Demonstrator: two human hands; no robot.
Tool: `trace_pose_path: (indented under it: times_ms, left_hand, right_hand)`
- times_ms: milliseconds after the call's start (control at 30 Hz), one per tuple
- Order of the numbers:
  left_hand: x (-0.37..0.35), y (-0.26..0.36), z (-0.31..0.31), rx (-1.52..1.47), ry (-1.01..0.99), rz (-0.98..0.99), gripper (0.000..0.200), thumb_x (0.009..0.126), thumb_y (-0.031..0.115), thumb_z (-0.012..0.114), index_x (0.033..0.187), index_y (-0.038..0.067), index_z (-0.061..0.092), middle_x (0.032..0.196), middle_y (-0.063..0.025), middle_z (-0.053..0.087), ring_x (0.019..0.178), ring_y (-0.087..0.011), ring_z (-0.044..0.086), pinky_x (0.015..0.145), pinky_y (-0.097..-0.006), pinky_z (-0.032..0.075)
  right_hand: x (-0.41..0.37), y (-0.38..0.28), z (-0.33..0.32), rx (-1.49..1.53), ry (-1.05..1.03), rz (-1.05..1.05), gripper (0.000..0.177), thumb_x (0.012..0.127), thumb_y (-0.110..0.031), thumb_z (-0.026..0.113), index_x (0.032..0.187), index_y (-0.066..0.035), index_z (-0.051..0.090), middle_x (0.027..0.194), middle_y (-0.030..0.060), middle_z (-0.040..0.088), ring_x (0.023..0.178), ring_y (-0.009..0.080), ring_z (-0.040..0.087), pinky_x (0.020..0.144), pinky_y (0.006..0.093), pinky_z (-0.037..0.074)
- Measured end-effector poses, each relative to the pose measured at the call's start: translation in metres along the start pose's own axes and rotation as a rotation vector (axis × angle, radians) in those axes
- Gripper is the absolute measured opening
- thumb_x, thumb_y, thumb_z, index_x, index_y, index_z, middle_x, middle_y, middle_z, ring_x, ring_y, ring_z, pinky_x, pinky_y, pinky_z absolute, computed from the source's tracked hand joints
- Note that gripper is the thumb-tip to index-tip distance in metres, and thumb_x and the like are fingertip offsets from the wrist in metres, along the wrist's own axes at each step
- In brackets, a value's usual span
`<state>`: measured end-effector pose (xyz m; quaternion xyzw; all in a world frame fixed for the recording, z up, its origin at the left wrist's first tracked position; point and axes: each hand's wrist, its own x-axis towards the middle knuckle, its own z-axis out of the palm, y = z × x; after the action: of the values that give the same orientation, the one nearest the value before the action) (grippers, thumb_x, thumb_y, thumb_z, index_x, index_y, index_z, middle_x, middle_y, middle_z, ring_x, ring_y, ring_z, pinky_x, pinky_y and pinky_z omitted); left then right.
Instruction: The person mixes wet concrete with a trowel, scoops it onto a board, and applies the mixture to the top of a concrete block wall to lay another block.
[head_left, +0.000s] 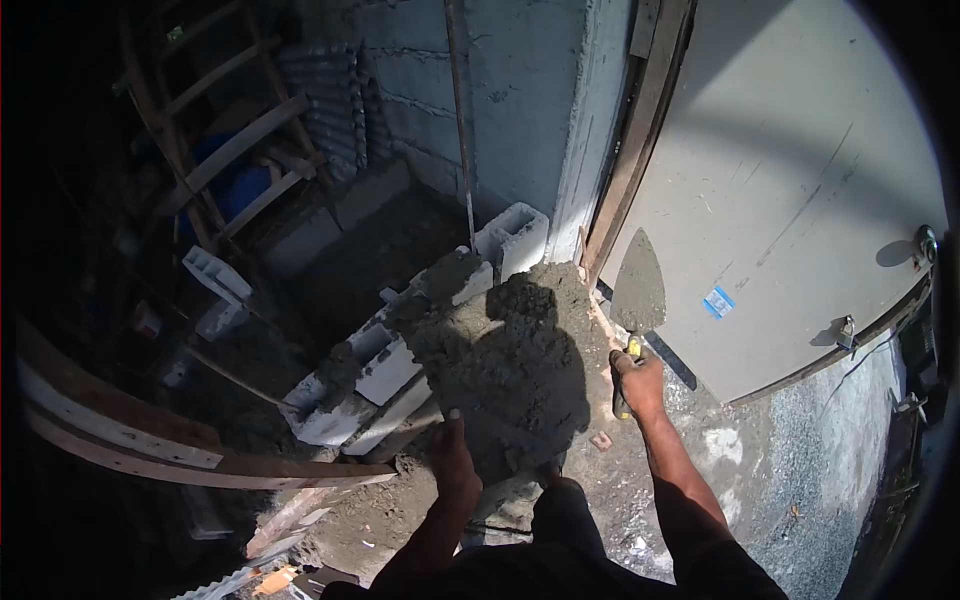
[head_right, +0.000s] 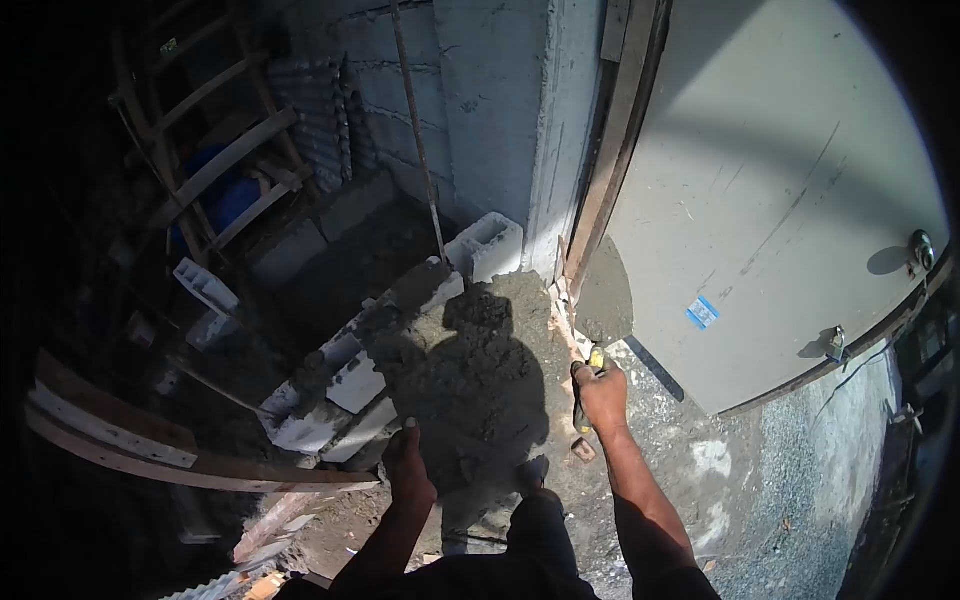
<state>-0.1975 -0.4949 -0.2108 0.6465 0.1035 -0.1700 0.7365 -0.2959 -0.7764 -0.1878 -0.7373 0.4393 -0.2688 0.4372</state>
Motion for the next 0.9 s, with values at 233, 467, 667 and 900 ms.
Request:
trace_pose_path:
  times_ms: [233, 467, 667, 900]
  left_hand:
    - [0.058, 0.022, 0.133, -0.166, 0.206, 0.005, 0.038, 0.093, 0.039, 0.066, 0.086, 0.002, 0.059, 0.082, 0.0008, 0.049, 0.076, -0.0121, 0.043, 0.068, -0.0330, 0.039]
    - [0.093, 0.018, 0.185, -0.316, 0.316, -0.107, 0.030, 0.096, 0.019, 0.066, 0.069, 0.009, 0.056, 0.065, 0.0077, 0.040, 0.060, -0.0068, 0.033, 0.055, -0.0265, 0.030]
    - [0.116, 0.010, 0.207, -0.265, 0.398, 0.018, 0.035, 0.095, 0.019, 0.068, 0.065, 0.010, 0.052, 0.063, 0.0068, 0.037, 0.059, -0.0082, 0.031, 0.055, -0.0280, 0.027]
    - [0.127, -0.006, 0.197, -0.301, 0.314, -0.031, 0.028, 0.093, 0.028, 0.070, 0.076, 0.011, 0.056, 0.069, 0.0059, 0.041, 0.067, -0.0090, 0.037, 0.063, -0.0282, 0.034]
  right_hand:
    - [0.183, -0.010, 0.015, -0.140, -0.191, -0.103, 0.027, 0.084, -0.020, 0.065, 0.089, 0.006, 0.063, 0.070, 0.0135, 0.067, 0.063, 0.0209, 0.063, 0.061, 0.0356, 0.050]
    - [0.247, -0.089, 0.013, -0.174, -0.350, -0.034, 0.036, 0.084, -0.026, 0.066, 0.105, 0.003, 0.063, 0.083, 0.0211, 0.071, 0.080, 0.0333, 0.070, 0.074, 0.0411, 0.052]
    - [0.296, -0.046, 0.040, -0.171, -0.300, -0.116, 0.031, 0.082, -0.016, 0.066, 0.103, 0.007, 0.062, 0.089, 0.0232, 0.070, 0.088, 0.0350, 0.069, 0.079, 0.0405, 0.052]
    - [0.284, -0.058, 0.040, -0.116, -0.254, -0.094, 0.023, 0.079, -0.006, 0.061, 0.098, 0.008, 0.060, 0.083, 0.0157, 0.066, 0.074, 0.0234, 0.062, 0.072, 0.0346, 0.050]
